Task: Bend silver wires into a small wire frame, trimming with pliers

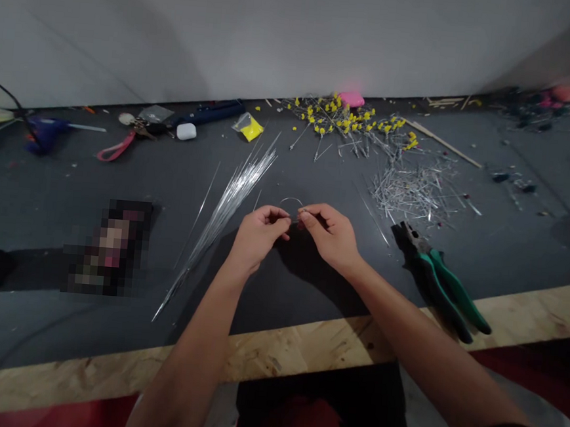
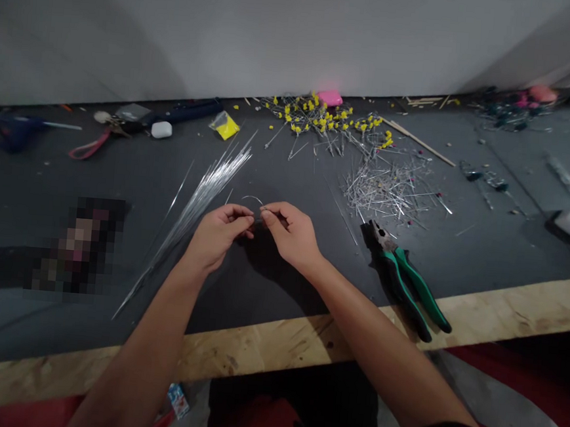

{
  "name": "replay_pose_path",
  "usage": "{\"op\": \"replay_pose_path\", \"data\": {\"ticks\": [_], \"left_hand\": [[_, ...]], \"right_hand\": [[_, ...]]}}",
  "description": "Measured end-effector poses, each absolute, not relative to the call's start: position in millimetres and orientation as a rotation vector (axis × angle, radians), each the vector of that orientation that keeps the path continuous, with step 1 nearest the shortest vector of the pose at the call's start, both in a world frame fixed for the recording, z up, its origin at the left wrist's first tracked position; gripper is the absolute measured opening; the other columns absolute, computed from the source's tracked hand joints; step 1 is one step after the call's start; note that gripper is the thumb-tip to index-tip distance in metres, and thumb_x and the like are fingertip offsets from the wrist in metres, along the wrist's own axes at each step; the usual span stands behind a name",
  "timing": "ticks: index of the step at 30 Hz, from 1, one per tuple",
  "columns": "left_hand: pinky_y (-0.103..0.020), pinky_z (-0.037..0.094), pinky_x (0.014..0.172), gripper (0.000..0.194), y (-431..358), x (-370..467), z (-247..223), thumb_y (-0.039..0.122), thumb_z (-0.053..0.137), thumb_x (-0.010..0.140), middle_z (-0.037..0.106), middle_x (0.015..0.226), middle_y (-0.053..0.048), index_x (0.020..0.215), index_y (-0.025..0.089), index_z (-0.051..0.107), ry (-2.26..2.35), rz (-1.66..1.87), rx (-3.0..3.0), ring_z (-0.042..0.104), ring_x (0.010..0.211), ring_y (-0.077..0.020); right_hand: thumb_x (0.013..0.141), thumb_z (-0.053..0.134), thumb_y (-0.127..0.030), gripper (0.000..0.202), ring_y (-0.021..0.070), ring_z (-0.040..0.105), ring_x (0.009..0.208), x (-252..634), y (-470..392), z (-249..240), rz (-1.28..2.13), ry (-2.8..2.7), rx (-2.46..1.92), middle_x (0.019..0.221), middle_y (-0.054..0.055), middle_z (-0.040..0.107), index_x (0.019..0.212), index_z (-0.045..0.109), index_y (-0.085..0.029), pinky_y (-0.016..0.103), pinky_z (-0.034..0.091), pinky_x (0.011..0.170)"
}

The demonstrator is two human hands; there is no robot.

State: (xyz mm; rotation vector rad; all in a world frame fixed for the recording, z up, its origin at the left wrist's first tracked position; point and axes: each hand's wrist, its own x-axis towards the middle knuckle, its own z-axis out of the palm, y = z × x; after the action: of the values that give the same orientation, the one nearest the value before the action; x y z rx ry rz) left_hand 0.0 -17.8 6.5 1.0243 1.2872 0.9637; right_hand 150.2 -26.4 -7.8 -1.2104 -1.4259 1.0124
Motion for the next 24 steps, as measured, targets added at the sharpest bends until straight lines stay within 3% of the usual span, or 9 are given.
{"op": "replay_pose_path", "data": {"ticks": [10, 24], "left_hand": [[-0.029, 0.049, 0.076, 0.017, -17.2, -1.1, 8.2, 0.014, 0.063, 0.067, 0.067, 0.078, -0.003, 0.084, 0.015, 0.065, 1.186, 0.947, 0.978, 0.062, 0.070, -0.0112], [-0.031, 0.048, 0.080, 0.025, -17.1, -0.6, 4.9, 0.014, 0.062, 0.072, 0.066, 0.086, -0.004, 0.096, 0.015, 0.063, 1.138, 0.958, 1.104, 0.061, 0.075, -0.0116]], "right_hand": [[0.083, 0.058, -0.035, 0.016, 0.0137, 0.060, 0.069, 152.7, -24.6, -8.5, 1.120, -1.352, -1.167, 0.071, 0.000, 0.064, 0.087, 0.064, -0.021, 0.030, 0.048, 0.070], [0.078, 0.064, -0.035, 0.016, 0.0112, 0.061, 0.066, 155.8, -17.8, -15.1, 1.337, -1.151, -1.066, 0.071, -0.001, 0.066, 0.083, 0.065, -0.020, 0.029, 0.050, 0.070]]}}
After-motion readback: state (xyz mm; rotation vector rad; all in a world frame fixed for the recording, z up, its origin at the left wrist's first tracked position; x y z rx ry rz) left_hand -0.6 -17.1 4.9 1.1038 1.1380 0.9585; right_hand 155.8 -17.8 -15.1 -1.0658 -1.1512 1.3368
